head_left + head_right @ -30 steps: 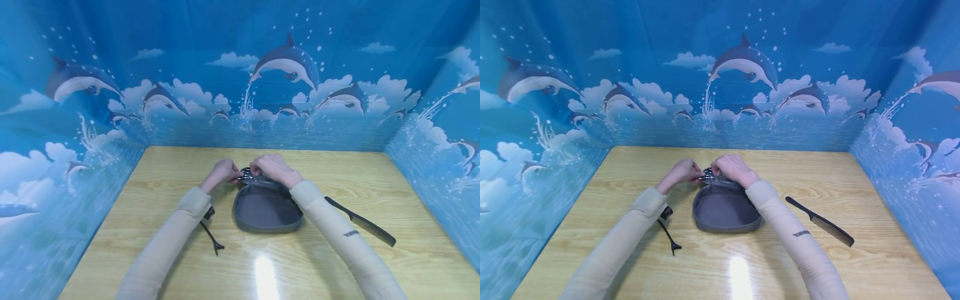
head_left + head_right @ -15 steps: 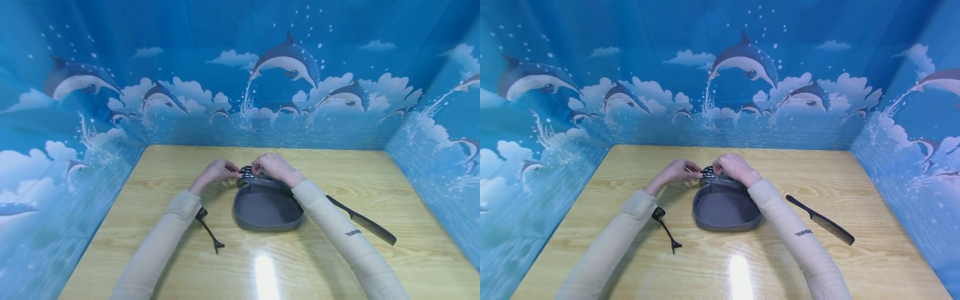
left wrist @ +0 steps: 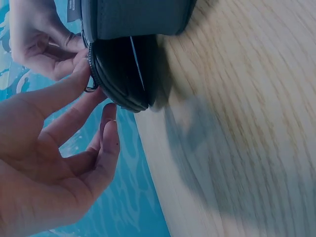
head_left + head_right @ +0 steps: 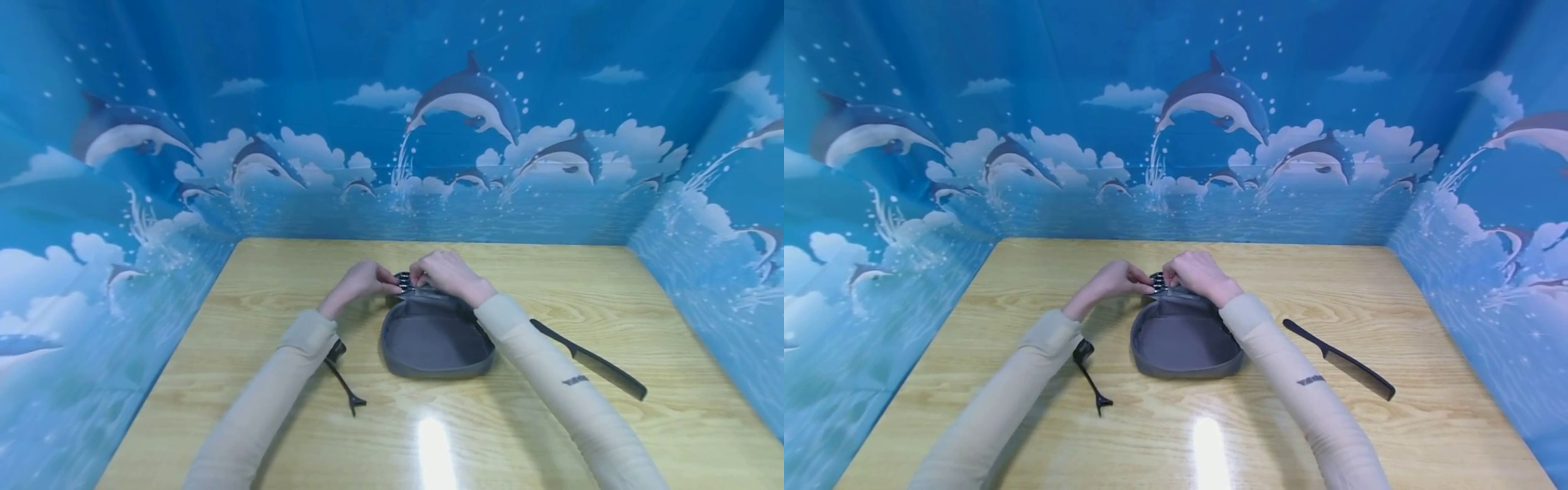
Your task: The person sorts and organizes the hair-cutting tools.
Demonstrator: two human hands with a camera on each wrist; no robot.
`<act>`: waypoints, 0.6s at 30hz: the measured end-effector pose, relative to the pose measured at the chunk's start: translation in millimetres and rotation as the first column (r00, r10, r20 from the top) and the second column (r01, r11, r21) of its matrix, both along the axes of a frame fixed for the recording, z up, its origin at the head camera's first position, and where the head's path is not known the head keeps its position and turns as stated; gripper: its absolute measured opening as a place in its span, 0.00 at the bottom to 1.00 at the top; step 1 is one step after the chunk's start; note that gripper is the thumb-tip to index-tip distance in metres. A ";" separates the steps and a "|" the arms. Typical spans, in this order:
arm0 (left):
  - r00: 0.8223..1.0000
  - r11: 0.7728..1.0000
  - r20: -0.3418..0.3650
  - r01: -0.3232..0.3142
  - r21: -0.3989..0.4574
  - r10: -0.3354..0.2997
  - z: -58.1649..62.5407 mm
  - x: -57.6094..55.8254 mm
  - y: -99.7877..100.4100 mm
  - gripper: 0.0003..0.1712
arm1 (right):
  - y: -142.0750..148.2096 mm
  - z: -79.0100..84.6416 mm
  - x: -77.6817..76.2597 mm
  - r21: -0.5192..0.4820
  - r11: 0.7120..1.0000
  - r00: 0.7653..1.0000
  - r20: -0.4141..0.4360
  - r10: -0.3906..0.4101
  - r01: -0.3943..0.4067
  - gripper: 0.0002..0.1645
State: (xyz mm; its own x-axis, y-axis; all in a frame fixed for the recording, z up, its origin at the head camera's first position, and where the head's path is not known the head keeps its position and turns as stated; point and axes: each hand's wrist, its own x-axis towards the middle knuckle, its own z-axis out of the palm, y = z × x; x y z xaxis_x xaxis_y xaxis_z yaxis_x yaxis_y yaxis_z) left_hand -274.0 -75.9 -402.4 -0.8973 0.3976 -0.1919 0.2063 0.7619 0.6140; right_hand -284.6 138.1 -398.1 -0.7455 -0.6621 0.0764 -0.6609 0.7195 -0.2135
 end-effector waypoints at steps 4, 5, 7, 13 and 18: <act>1.000 1.000 -0.003 0.011 -0.012 -0.011 -1.7 -2.1 4.8 0.16 | -0.7 -0.8 0.0 0.005 1.000 1.000 -0.008 0.002 -0.002 0.08; 1.000 1.000 -0.002 0.013 -0.010 -0.013 -2.3 -2.5 5.8 0.16 | -0.9 -0.9 0.0 0.007 1.000 1.000 -0.009 0.003 -0.002 0.08; 1.000 1.000 -0.006 0.018 -0.008 -0.018 -3.8 -3.5 7.3 0.16 | -1.4 -1.2 0.1 0.015 1.000 1.000 -0.013 0.004 -0.004 0.07; 1.000 1.000 -0.017 0.004 0.017 -0.004 -6.4 -4.5 10.6 0.16 | -3.6 -1.2 -0.1 0.038 0.999 1.000 -0.020 -0.009 0.010 0.08; 1.000 0.999 -0.005 0.008 0.052 -0.008 -9.0 -5.2 10.8 0.16 | -4.3 -0.8 -0.9 0.043 0.999 0.999 -0.024 -0.022 0.023 0.07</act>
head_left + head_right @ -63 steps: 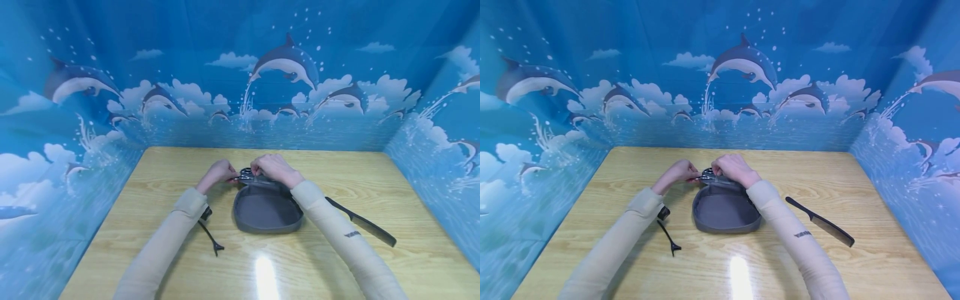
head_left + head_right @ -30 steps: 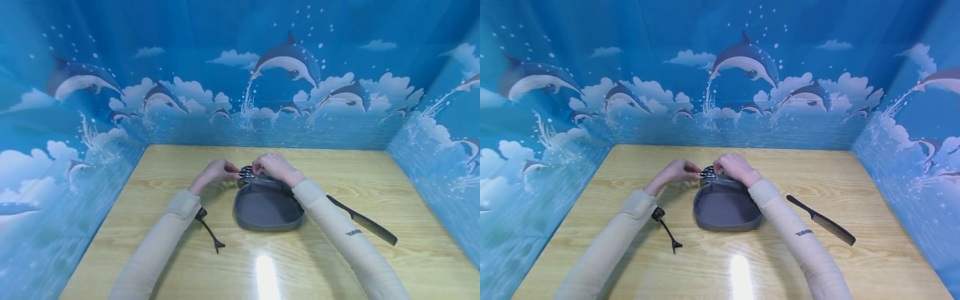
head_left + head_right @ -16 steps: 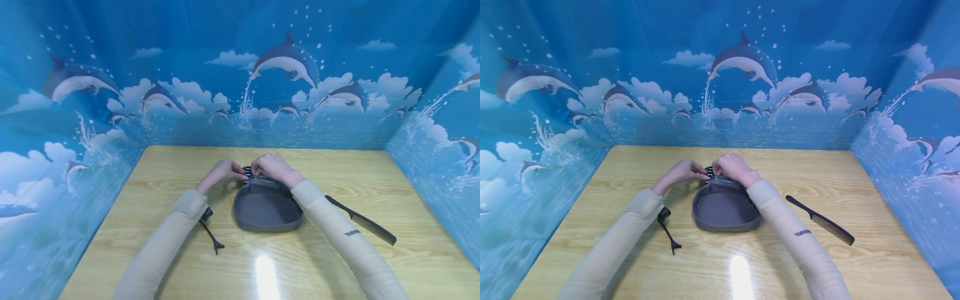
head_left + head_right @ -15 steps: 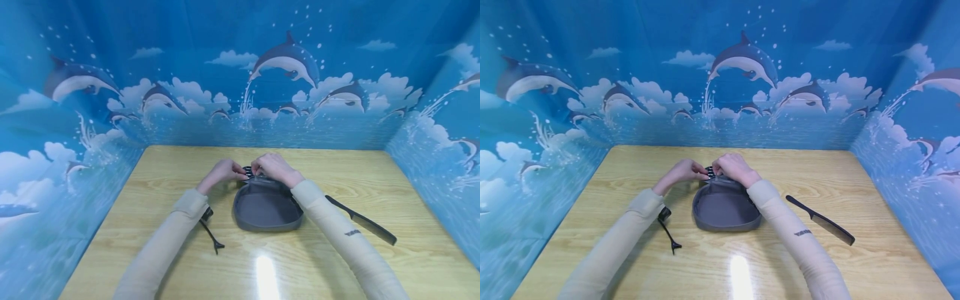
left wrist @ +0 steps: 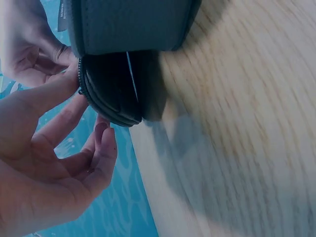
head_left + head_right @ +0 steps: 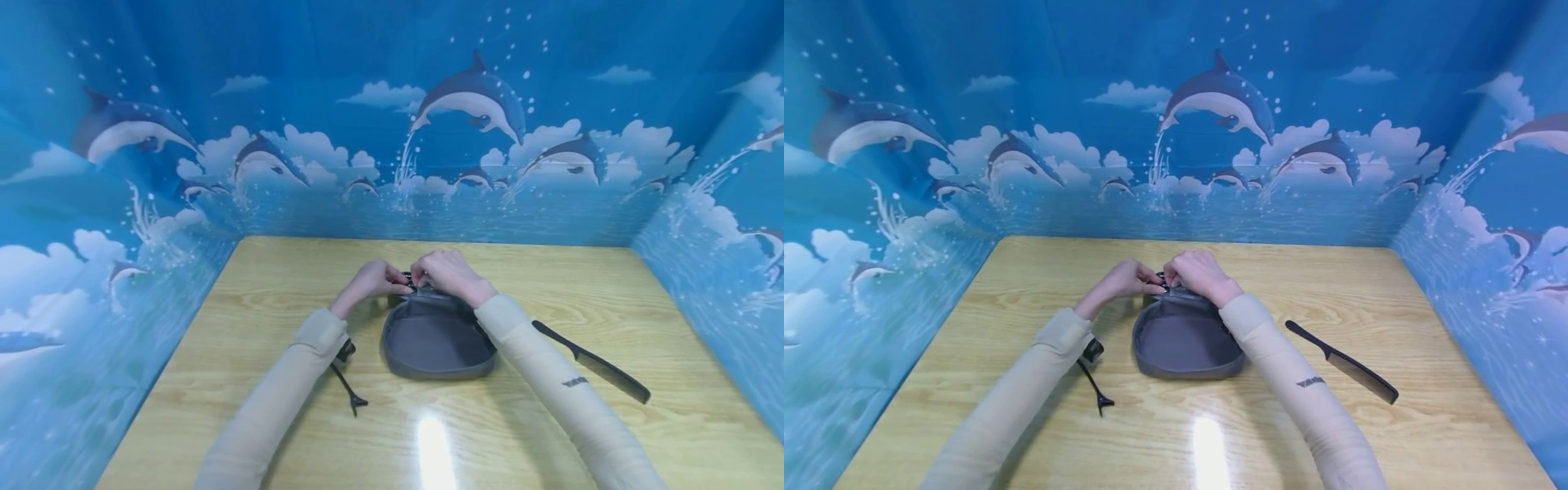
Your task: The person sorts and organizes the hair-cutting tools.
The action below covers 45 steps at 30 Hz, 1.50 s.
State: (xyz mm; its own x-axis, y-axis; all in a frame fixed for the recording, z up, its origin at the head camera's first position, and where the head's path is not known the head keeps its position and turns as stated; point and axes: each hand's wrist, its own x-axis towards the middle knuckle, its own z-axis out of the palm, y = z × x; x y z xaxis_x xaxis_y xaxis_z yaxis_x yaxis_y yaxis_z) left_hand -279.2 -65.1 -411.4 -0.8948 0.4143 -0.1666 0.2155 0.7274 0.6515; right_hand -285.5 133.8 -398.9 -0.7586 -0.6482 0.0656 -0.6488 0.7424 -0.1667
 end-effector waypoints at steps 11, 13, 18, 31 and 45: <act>0.999 0.999 0.017 -0.032 0.040 0.032 -2.0 1.4 -9.8 0.12 | 8.3 3.8 1.9 -0.055 0.998 0.997 0.074 -0.022 0.026 0.02; 0.997 0.995 0.022 -0.071 0.067 0.069 -3.3 3.5 -11.2 0.12 | 10.7 4.9 2.7 -0.064 0.998 0.995 0.099 -0.018 0.025 0.03; 0.992 0.987 0.008 -0.124 0.099 0.124 -6.0 7.8 -15.7 0.11 | 17.2 8.8 6.8 -0.080 0.997 0.986 0.165 0.000 0.013 0.07; 0.977 0.974 -0.099 -0.174 0.147 0.190 -7.6 31.8 -18.0 0.16 | 61.4 37.3 39.0 -0.197 0.976 0.987 0.142 -0.070 0.097 0.13; 0.989 0.987 -0.006 -0.150 0.056 0.151 -8.7 78.2 -11.0 0.29 | 155.3 30.6 111.4 -0.246 0.878 0.903 -0.024 -0.428 0.410 0.08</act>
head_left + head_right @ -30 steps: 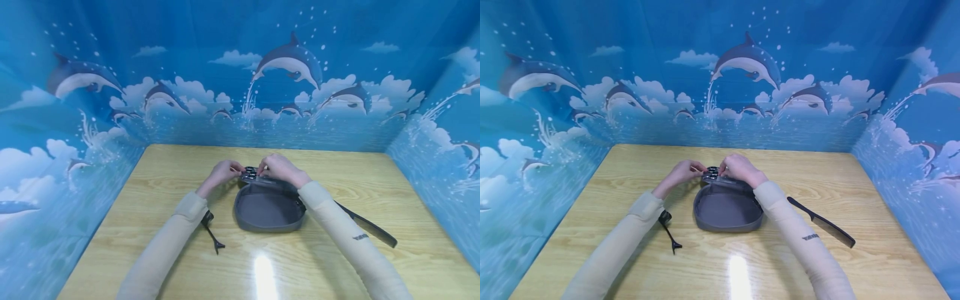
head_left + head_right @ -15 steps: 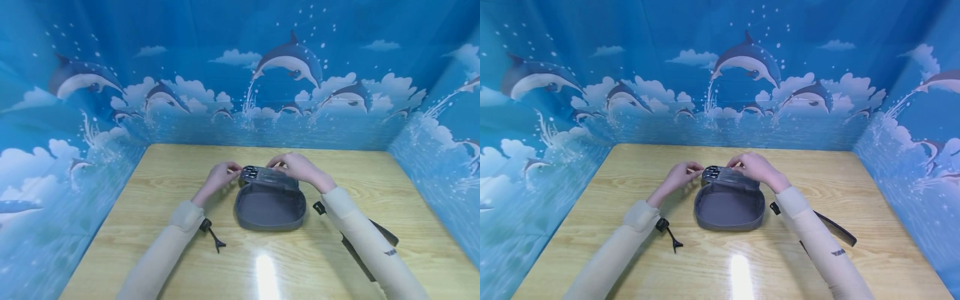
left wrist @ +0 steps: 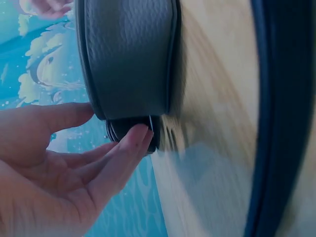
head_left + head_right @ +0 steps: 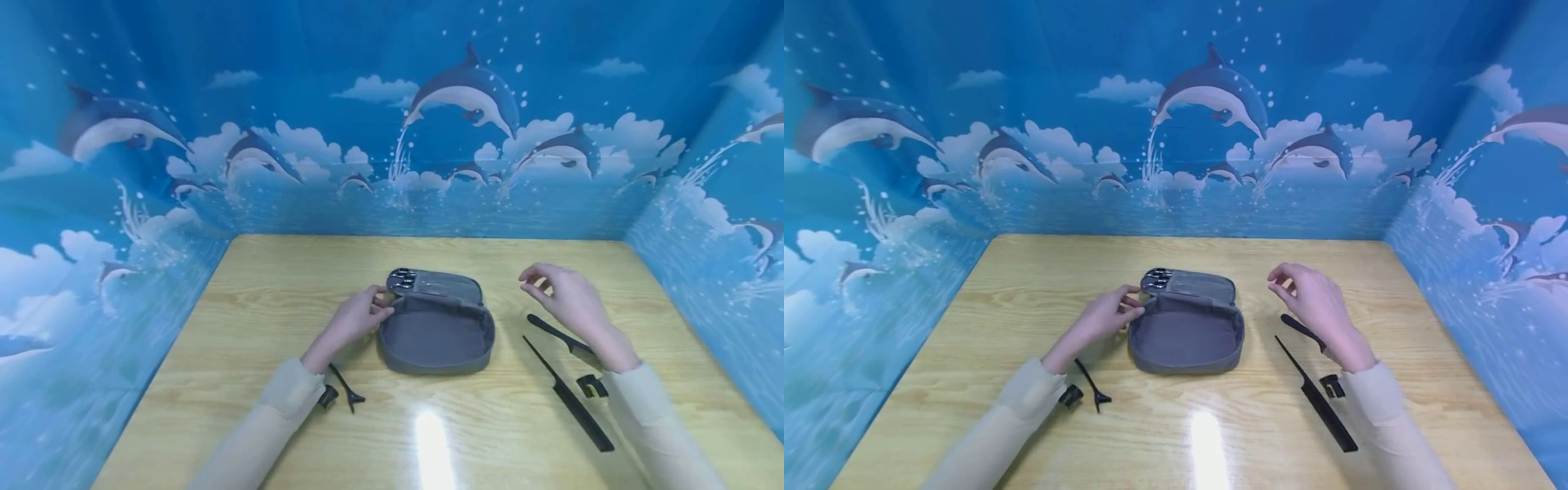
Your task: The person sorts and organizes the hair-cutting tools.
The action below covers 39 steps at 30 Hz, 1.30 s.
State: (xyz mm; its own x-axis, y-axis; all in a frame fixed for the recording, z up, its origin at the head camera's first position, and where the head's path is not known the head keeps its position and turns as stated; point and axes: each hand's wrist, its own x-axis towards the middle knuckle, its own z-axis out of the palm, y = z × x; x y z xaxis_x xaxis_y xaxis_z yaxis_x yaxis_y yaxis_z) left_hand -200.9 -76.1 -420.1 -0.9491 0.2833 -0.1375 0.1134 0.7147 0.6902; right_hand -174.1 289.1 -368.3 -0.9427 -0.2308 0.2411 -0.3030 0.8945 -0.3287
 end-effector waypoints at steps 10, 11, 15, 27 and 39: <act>0.998 1.000 -0.049 0.030 -0.001 -0.030 -3.9 9.5 1.2 0.28 | 83.6 -40.8 44.1 0.100 0.993 0.979 0.188 -0.076 0.058 0.15; 0.998 0.999 -0.061 0.035 -0.004 -0.035 -4.4 9.8 1.3 0.27 | 90.1 -43.2 47.0 0.107 0.992 0.973 0.211 -0.088 0.066 0.16; 0.995 0.999 -0.093 0.034 -0.023 -0.036 -4.8 12.4 2.7 0.23 | 109.9 -50.7 56.0 0.141 0.986 0.944 0.305 -0.124 0.084 0.21; 0.988 0.999 -0.150 0.024 -0.038 -0.029 -3.8 9.2 3.2 0.19 | 128.5 -66.0 55.2 0.110 0.992 0.894 0.435 -0.109 0.067 0.25; 0.996 0.999 -0.091 0.014 -0.031 -0.017 -1.3 7.0 0.0 0.20 | 127.5 -70.4 53.1 0.055 0.997 0.923 0.380 -0.068 0.051 0.12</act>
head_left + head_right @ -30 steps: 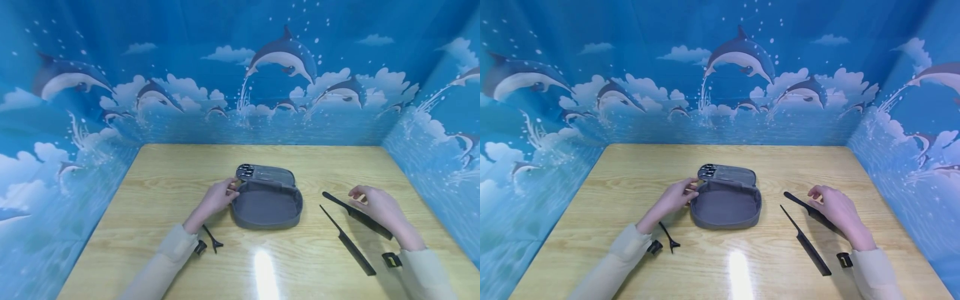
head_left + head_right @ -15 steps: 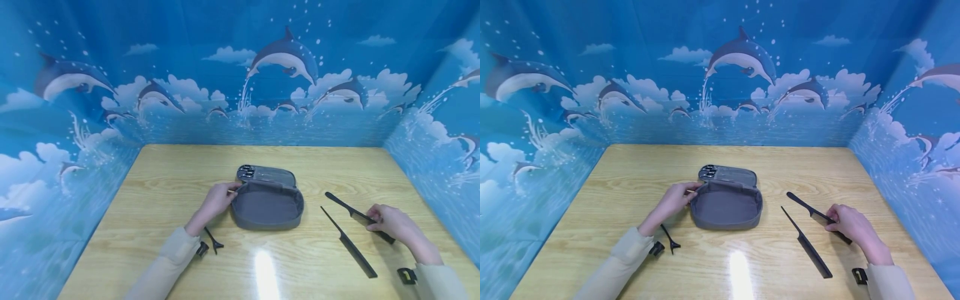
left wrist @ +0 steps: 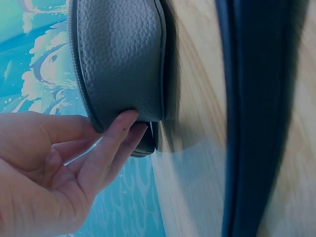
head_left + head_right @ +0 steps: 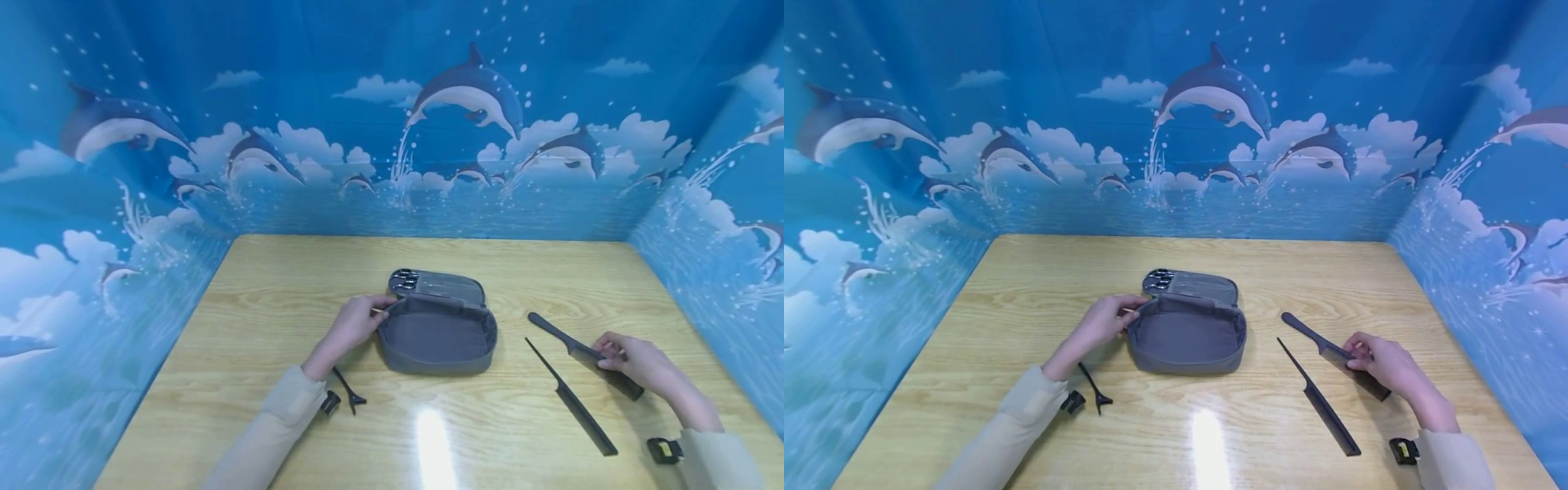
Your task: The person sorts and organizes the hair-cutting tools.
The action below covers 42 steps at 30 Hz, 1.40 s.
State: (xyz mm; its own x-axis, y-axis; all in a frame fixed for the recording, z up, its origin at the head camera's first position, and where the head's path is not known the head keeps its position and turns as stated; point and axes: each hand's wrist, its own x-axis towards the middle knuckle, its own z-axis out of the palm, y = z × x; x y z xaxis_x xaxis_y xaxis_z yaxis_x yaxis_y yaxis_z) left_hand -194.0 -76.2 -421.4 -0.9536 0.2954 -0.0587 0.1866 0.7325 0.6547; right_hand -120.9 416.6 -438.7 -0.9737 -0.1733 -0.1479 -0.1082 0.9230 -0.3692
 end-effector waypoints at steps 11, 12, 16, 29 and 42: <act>0.999 1.000 -0.050 0.010 -0.028 -0.011 -1.4 3.0 1.9 0.20 | -7.8 0.4 0.0 -0.084 0.996 1.000 0.020 -0.013 0.015 0.06; 0.999 1.000 -0.054 0.006 -0.030 -0.008 -1.2 3.1 1.8 0.20 | -9.2 1.2 -0.6 -0.099 0.995 0.999 0.023 -0.022 0.024 0.07; 0.998 1.000 -0.057 -0.013 -0.015 0.012 0.2 4.2 0.9 0.19 | -16.9 8.6 -4.7 -0.169 0.984 0.998 0.020 -0.055 0.058 0.11; 0.966 0.995 -0.257 0.012 0.098 0.013 13.4 12.0 7.2 0.18 | -96.0 52.8 -16.1 -0.297 0.954 0.999 -0.032 0.025 -0.033 0.12; 0.812 0.922 -0.492 0.385 0.048 -0.313 18.5 27.6 20.0 0.21 | -182.9 63.1 -21.3 -0.332 0.894 0.952 -0.046 0.304 -0.302 0.08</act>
